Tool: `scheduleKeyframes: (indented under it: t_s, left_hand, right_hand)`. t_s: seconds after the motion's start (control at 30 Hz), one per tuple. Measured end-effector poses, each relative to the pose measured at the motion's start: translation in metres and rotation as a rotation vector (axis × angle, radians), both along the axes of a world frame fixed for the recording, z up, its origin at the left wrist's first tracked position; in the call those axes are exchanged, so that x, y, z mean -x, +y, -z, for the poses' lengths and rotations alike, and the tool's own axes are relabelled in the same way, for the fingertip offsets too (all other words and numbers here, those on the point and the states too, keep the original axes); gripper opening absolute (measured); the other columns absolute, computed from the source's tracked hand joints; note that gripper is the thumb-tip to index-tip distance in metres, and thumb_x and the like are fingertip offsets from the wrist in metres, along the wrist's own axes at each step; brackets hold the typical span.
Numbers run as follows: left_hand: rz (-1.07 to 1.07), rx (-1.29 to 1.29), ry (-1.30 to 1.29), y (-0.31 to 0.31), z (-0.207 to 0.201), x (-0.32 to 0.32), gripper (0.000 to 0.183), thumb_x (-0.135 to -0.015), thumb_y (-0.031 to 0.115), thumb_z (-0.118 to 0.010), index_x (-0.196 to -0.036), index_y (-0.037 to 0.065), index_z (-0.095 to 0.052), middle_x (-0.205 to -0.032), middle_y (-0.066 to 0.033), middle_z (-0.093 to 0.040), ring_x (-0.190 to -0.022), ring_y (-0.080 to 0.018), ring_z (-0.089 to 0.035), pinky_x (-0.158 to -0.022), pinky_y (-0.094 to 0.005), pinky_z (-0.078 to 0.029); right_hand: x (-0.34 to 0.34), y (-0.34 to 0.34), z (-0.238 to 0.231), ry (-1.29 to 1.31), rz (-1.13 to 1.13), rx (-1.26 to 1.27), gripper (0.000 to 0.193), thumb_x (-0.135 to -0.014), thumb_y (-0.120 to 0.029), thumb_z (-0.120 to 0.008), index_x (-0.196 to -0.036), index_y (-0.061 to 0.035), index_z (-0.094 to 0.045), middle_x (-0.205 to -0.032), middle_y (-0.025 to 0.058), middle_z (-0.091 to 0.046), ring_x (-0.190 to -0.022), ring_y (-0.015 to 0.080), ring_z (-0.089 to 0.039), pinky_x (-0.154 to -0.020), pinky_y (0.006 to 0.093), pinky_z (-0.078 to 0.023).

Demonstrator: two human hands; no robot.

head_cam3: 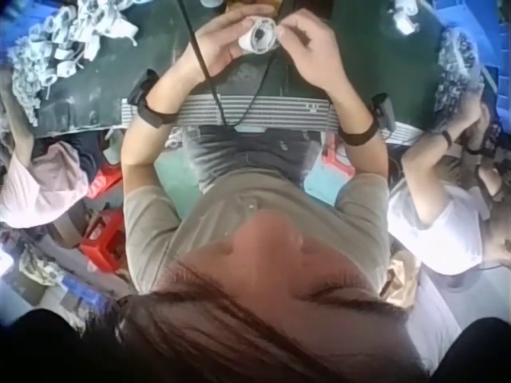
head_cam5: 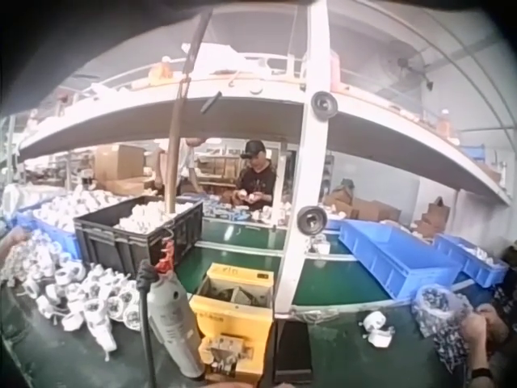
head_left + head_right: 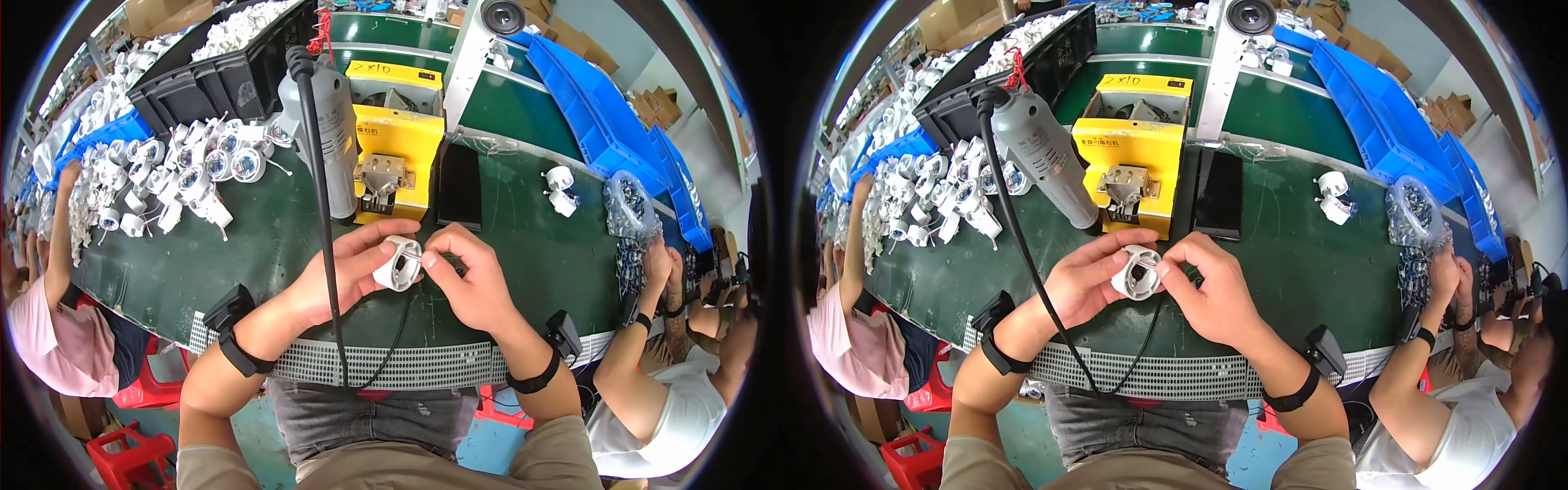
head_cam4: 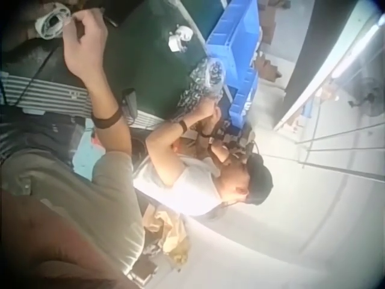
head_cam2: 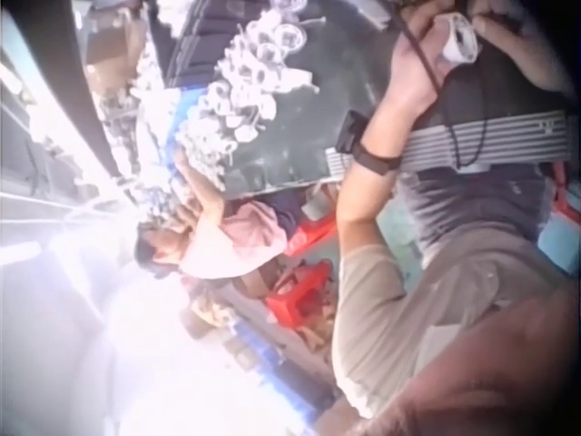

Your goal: The person assembles electronic components by inserting a circuit board and wires into a white plastic housing, securing them with a power screwdriver, and placing the finished unit on the workbench.

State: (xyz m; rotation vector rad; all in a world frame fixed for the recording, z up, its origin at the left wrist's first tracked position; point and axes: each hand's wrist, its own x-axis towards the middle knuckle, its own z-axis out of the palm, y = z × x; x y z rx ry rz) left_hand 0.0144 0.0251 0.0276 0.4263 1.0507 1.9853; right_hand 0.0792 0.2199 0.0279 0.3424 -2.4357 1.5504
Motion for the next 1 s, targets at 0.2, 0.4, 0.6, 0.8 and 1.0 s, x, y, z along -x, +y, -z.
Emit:
scheduleKeyframes:
  t_s: [0.2,0.4,0.6,0.8,1.0]
  left_hand:
    - [-0.133,-0.07,0.031,-0.001,0.005,0.0,0.031,-0.097,0.015,-0.051,-0.123,-0.001,-0.056,-0.116,-0.0096,-0.061,-0.106,-0.0195,-0.06,-0.091,-0.0334,-0.05]
    - [-0.223,-0.19,0.017,0.001,0.01,-0.003,0.027,-0.097,0.011,-0.052,-0.12,0.0,-0.058,-0.121,-0.0094,-0.057,-0.11,-0.0183,-0.056,-0.092,-0.0327,-0.047]
    - [-0.171,-0.275,0.181,0.002,0.009,-0.004,0.038,-0.093,0.011,-0.054,-0.13,0.005,-0.048,-0.134,-0.0139,-0.048,-0.122,-0.0264,-0.049,-0.104,-0.0432,-0.036]
    - [-0.081,-0.281,0.188,0.002,0.008,-0.007,0.045,-0.094,0.012,-0.052,-0.136,0.0,-0.042,-0.137,-0.0151,-0.046,-0.123,-0.0252,-0.048,-0.105,-0.0417,-0.036]
    - [-0.049,-0.268,0.247,0.005,0.015,-0.009,0.045,-0.096,0.011,-0.047,-0.138,-0.001,-0.037,-0.142,-0.0142,-0.04,-0.129,-0.0265,-0.042,-0.107,-0.0419,-0.032]
  right_hand:
    - [-0.004,-0.007,-0.013,0.173,0.144,-0.057,0.013,-0.081,-0.003,-0.069,-0.092,-0.0012,-0.062,-0.088,0.0043,-0.055,-0.08,0.0128,-0.055,-0.066,0.0259,-0.045]
    - [-0.008,0.01,-0.024,0.159,0.024,-0.123,0.013,-0.083,0.003,-0.064,-0.096,0.0026,-0.066,-0.079,0.0096,-0.066,-0.058,0.012,-0.062,-0.048,0.0222,-0.048]
    - [-0.005,-0.008,-0.012,-0.036,-0.148,0.348,0.016,-0.092,-0.004,-0.057,-0.104,0.0047,-0.063,-0.085,0.0095,-0.063,-0.063,0.0144,-0.065,-0.053,0.0232,-0.053]
    - [-0.007,-0.01,-0.014,-0.139,-0.139,0.427,0.02,-0.088,0.001,-0.06,-0.107,0.0046,-0.061,-0.095,0.0098,-0.061,-0.078,0.0168,-0.066,-0.066,0.0259,-0.056]
    - [-0.005,-0.011,0.004,0.07,-0.046,0.229,0.023,-0.08,0.005,-0.069,-0.101,0.0046,-0.061,-0.093,0.009,-0.062,-0.079,0.014,-0.063,-0.068,0.0243,-0.052]
